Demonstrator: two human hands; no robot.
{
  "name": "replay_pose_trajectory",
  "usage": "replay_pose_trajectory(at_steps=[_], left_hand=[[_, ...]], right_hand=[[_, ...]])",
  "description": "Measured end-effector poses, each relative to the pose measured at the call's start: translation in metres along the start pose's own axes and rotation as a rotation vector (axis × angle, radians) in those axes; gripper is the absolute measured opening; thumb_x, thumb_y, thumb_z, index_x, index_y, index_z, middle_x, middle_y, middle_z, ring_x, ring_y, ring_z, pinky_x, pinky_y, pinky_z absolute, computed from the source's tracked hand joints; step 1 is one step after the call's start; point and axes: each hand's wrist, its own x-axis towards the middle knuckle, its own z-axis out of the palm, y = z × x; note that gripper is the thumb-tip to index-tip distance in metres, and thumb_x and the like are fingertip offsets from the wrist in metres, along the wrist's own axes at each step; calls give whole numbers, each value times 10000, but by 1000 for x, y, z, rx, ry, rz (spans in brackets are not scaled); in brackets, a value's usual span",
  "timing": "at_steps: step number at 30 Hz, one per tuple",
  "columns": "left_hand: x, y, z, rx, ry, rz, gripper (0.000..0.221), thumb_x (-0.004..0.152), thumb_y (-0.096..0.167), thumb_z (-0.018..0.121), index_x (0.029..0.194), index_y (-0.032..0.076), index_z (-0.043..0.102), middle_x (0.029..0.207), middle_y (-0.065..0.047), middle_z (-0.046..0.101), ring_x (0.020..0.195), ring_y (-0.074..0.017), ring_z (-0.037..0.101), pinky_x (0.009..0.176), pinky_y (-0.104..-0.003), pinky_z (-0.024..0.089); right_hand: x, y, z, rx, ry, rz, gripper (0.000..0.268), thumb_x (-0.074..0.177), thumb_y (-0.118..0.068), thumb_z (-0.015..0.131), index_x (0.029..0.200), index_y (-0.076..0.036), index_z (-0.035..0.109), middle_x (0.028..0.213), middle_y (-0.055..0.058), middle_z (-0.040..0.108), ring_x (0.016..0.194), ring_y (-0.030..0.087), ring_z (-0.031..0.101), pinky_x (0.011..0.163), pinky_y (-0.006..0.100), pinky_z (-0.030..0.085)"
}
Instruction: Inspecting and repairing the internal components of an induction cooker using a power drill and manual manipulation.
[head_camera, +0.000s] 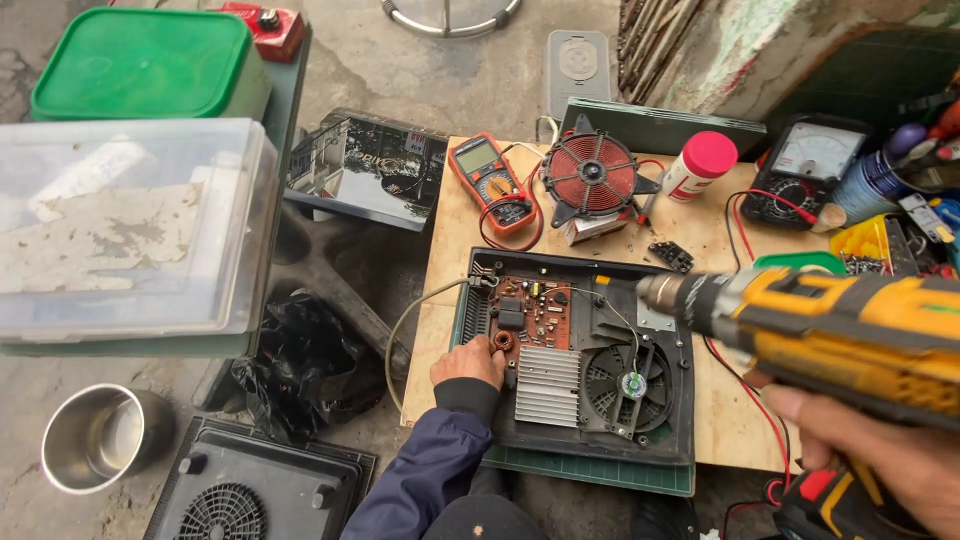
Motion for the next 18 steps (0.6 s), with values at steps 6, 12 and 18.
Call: replay_pose_trajectory(at_steps=[6,12,18], left_hand=[[-4,8,-21,-32,-55,-108,244,954,493,678,990,291,811,983,-92,833,969,-429,771,836,-553,584],[-4,12,-32,-31,-88,-155,265,943,533,711,1020,299,808,1056,-102,831,1028,-427,756,867,-547,584],[-4,27,-42,17,-158,-226,347,925,551,706,1149,302,796,1156,-121,818,1101,-427,751,929,-533,582]], right_hand=[[11,-10,-9,300,135,51,218,1071,16,675,1134,201,772,679,383,640,800,389,726,899,422,567],[42,23,-26,337,95,423,389,1172,-337,666,1397,-83,857,836,208,526,733,343,468,678,476,435],[47,30,-33,337,130,367,340,1150,-238,704,1310,6,878,785,222,553,730,324,495,725,423,441]])
